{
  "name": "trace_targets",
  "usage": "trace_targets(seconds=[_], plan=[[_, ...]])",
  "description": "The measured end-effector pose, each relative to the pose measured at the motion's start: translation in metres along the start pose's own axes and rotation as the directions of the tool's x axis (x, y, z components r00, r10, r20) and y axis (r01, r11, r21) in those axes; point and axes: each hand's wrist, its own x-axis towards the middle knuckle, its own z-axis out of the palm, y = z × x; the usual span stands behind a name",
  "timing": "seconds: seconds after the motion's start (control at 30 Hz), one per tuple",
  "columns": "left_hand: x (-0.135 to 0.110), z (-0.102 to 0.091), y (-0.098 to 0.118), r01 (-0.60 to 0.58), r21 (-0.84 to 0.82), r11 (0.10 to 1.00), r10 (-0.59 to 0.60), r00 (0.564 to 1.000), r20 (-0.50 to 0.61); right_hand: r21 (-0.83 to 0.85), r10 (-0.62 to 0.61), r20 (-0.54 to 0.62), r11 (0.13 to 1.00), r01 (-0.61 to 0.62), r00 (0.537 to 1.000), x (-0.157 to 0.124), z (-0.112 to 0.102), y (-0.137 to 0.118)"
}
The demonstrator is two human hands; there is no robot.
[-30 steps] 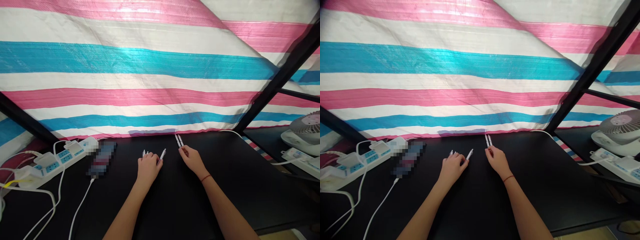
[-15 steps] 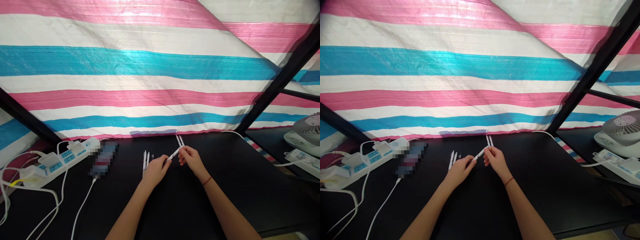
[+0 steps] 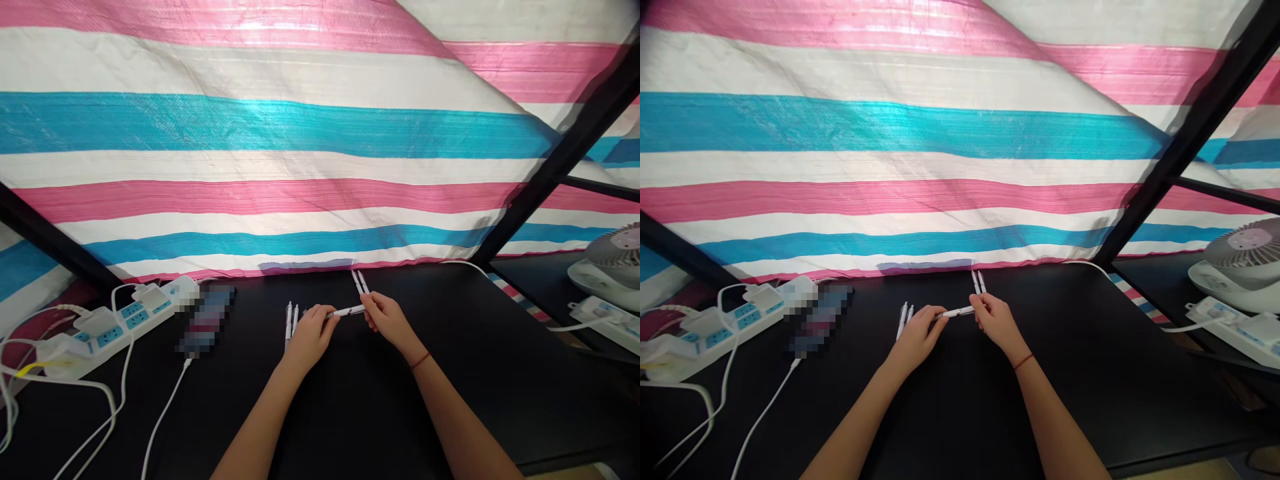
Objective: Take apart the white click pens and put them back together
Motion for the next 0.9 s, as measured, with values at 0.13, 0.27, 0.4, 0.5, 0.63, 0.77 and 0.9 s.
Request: trace_targets(seconds=[0.13,0.27,0.4,0.5,0.63,0.77,0.9], plan=[[0.0005,0.0004,0.0013,-0.004,0.003,1.000,0.004,1.000,-0.028,-0.090,-0.065,-0.041,0.994,0.061,0.997,0.0007,-0.0018,0.0021],[-0.0011,0.0036,0.0010,0.008,0.075,0.997,-0.009,1.000,0.007,-0.113,-0.082,-0.091,0.991,0.071,0.992,0.0020,-0.0011,0.0027],[-0.0018,0.0038,0.0008,0.000,0.112,0.994,-0.005,0.999,0.044,-0.144,-0.074,-0.108,0.988,0.058,0.991,0.0019,0.0003,0.0019],[-0.0010,0.0019,0.0010,0.005,0.105,0.994,-0.011,0.998,0.056,-0.107,-0.051,-0.084,0.993,0.042,0.995,0.0014,0.0009,0.0015],[0.0003,-0.0006,0.0015,0.018,0.064,0.998,-0.022,0.997,0.067,-0.061,-0.095,-0.063,0.994,0.092,0.993,0.0008,-0.0002,0.0006],[0.0001,-0.0013,0.0037,0.035,-0.010,0.999,-0.035,0.999,0.030,-0.039,-0.180,-0.059,0.983,0.178,0.982,0.0011,-0.0025,0.0015],[-0.0001,-0.0003,0.0035,0.060,-0.092,0.994,-0.065,0.997,-0.047,0.134,-0.132,-0.100,0.980,0.145,0.986,0.0044,-0.0038,0.0037]])
